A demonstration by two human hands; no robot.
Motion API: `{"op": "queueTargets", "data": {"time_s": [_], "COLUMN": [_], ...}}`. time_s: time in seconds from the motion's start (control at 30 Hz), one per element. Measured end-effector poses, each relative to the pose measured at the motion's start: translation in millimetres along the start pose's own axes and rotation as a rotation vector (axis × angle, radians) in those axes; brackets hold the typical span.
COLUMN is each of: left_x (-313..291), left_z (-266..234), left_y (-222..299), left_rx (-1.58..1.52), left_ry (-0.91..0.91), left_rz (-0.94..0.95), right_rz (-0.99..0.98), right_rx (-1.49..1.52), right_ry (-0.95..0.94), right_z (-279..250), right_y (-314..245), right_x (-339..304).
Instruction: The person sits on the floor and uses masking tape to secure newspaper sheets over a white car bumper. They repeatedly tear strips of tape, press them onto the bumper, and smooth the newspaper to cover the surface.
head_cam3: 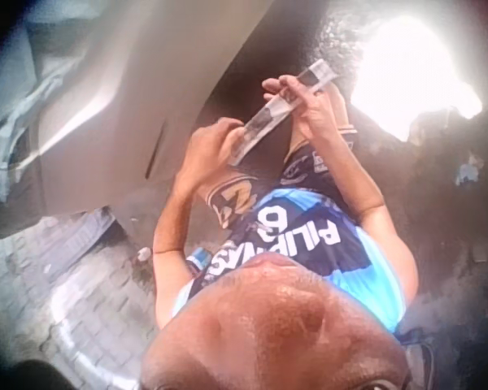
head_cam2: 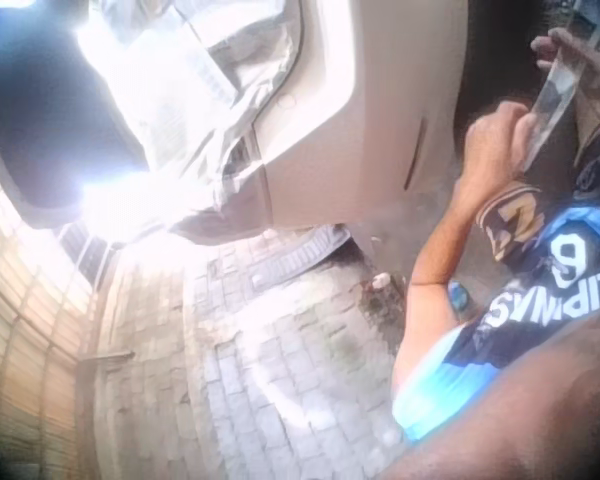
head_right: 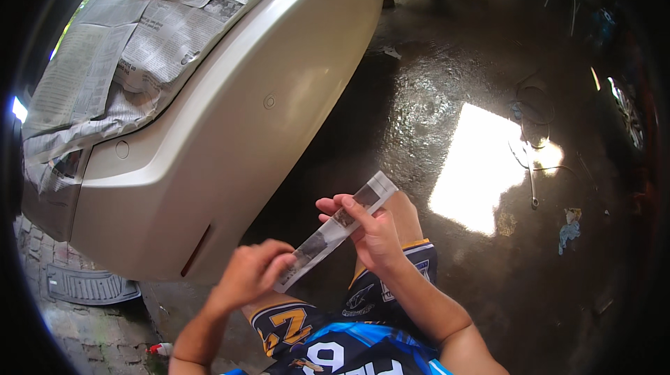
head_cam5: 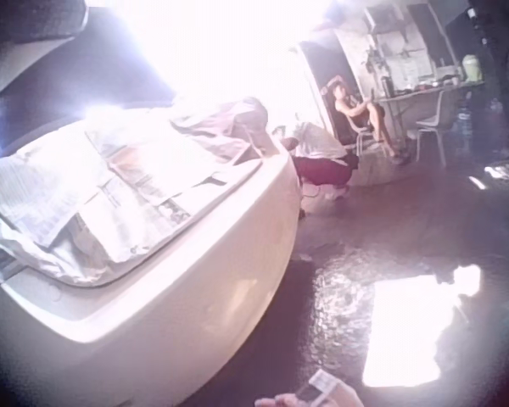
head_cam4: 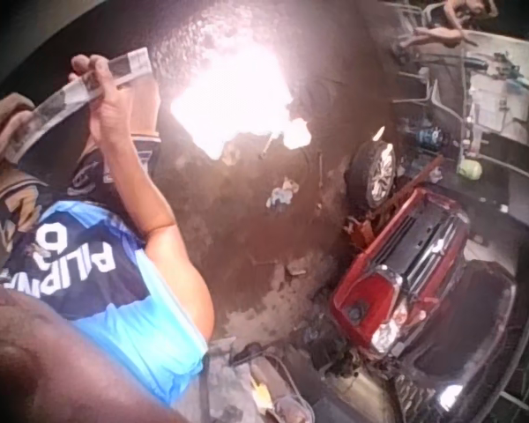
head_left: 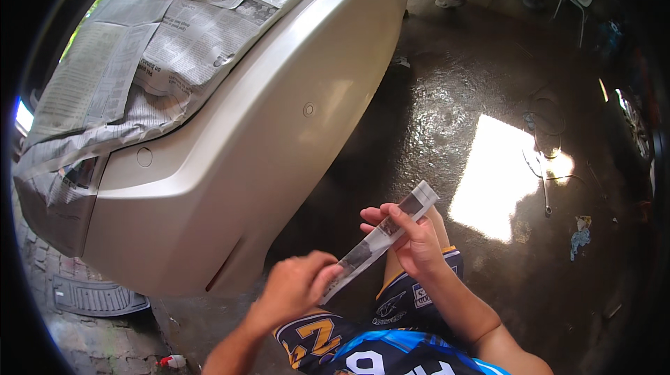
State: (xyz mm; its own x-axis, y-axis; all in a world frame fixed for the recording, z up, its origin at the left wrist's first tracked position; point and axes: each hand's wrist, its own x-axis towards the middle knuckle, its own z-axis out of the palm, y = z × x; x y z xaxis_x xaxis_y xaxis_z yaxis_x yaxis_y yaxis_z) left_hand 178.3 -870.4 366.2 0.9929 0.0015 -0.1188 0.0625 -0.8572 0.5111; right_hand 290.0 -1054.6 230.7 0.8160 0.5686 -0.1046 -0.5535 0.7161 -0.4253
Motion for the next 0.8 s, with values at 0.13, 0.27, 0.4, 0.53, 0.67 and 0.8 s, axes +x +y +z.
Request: {"op": "queueTargets", "data": {"time_s": [0.13, 0.27, 0.4, 0.53, 0.67, 0.8], "left_x": [82, 216, 293, 329, 360, 396], "left_z": [-101, -194, -211, -206, -205, -208], "left_y": [8, 6, -5, -2, 3, 16], "left_rx": [0.461, 1.042, 1.201, 1.261, 1.226, 1.252], "left_ry": [0.626, 0.905, 0.793, 0.751, 0.73, 0.736], "left_rz": [0.35, 0.452, 0.308, 0.156, 0.098, 0.128], "right_rz": [0.228, 0.466, 0.461, 0.447, 0.463, 0.5], "right_rx": [-0.009, 0.05, 0.062, 0.111, 0.115, 0.143], "right_ry": [0.068, 0.143, 0.067, 0.026, 0.061, 0.037], "right_z": [-30, -56, -78, -81, -76, -75], "right_y": [20, 56, 64, 52, 47, 50], "right_x": [12, 4, -5, -7, -10, -14]}}
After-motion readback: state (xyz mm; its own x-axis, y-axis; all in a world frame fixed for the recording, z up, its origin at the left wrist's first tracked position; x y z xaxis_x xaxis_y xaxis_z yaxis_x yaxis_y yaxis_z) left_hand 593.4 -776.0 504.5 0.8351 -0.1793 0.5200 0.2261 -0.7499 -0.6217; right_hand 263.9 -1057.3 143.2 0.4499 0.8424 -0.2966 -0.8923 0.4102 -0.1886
